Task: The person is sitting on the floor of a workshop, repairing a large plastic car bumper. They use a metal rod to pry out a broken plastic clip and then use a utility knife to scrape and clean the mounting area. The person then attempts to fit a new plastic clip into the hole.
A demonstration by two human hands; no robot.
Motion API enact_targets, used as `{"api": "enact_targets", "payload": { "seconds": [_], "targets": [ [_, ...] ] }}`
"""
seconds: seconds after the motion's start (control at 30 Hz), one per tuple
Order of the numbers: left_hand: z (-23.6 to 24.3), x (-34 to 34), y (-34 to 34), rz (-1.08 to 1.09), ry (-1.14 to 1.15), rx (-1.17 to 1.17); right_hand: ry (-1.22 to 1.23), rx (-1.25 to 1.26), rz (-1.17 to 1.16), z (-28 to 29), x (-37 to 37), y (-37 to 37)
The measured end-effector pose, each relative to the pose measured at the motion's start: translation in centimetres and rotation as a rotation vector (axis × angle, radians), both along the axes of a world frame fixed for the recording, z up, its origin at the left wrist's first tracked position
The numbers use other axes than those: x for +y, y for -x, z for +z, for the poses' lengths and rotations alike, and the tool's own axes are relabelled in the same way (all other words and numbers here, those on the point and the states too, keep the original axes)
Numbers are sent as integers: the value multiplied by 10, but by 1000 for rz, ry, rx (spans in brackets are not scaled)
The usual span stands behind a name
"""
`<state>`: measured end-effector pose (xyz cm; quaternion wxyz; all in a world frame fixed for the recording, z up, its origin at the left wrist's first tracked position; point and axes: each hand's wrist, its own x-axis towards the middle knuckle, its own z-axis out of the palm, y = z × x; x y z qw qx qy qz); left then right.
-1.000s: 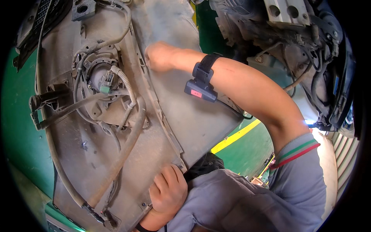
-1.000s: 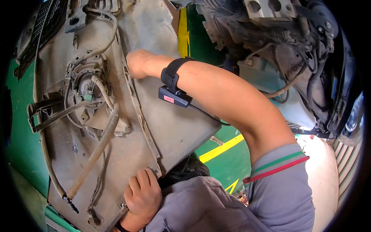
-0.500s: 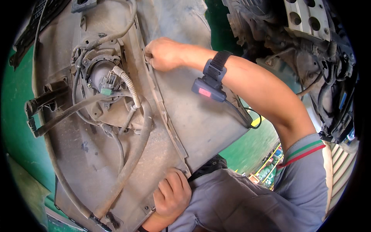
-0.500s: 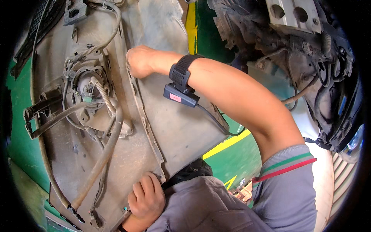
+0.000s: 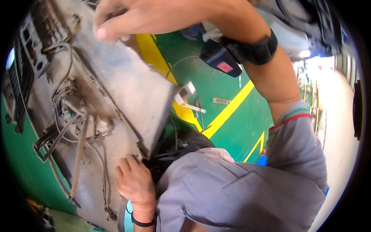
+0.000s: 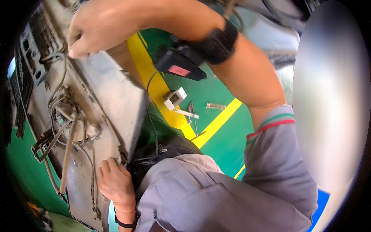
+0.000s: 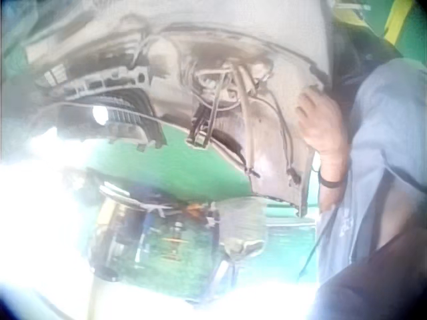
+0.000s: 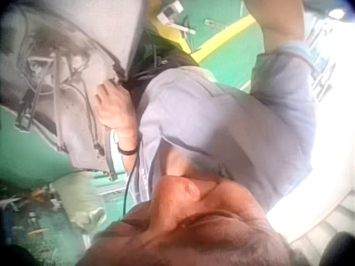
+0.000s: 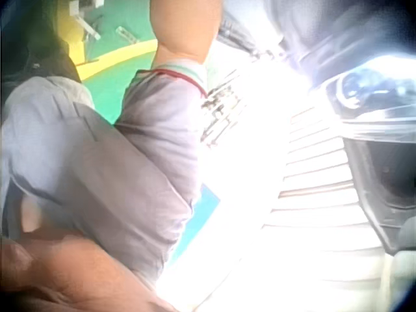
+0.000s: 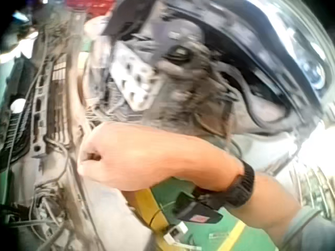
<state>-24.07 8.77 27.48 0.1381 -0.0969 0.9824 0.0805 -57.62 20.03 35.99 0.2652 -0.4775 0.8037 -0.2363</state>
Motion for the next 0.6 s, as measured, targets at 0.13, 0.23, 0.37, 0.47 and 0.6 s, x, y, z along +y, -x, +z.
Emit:
{"api": "enact_targets", "payload": {
  "seconds": [0.13,0.23,0.37,0.47,0.6],
  "targets": [
    [-2,8,1,-64,130,60,225,-145,-407,-22,133,-50],
    [-1,14,2,-39,141,47,232,-350,-886,-98,234,-121],
    [2,20,3,-62,212,32,-301,-315,-1250,-262,341,-248],
    [2,20,5,-8,195,27,-684,-220,-1238,-388,376,-334],
    [4,21,5,-17,178,38,-610,-97,-1325,-414,349,-382]
  ]
}}
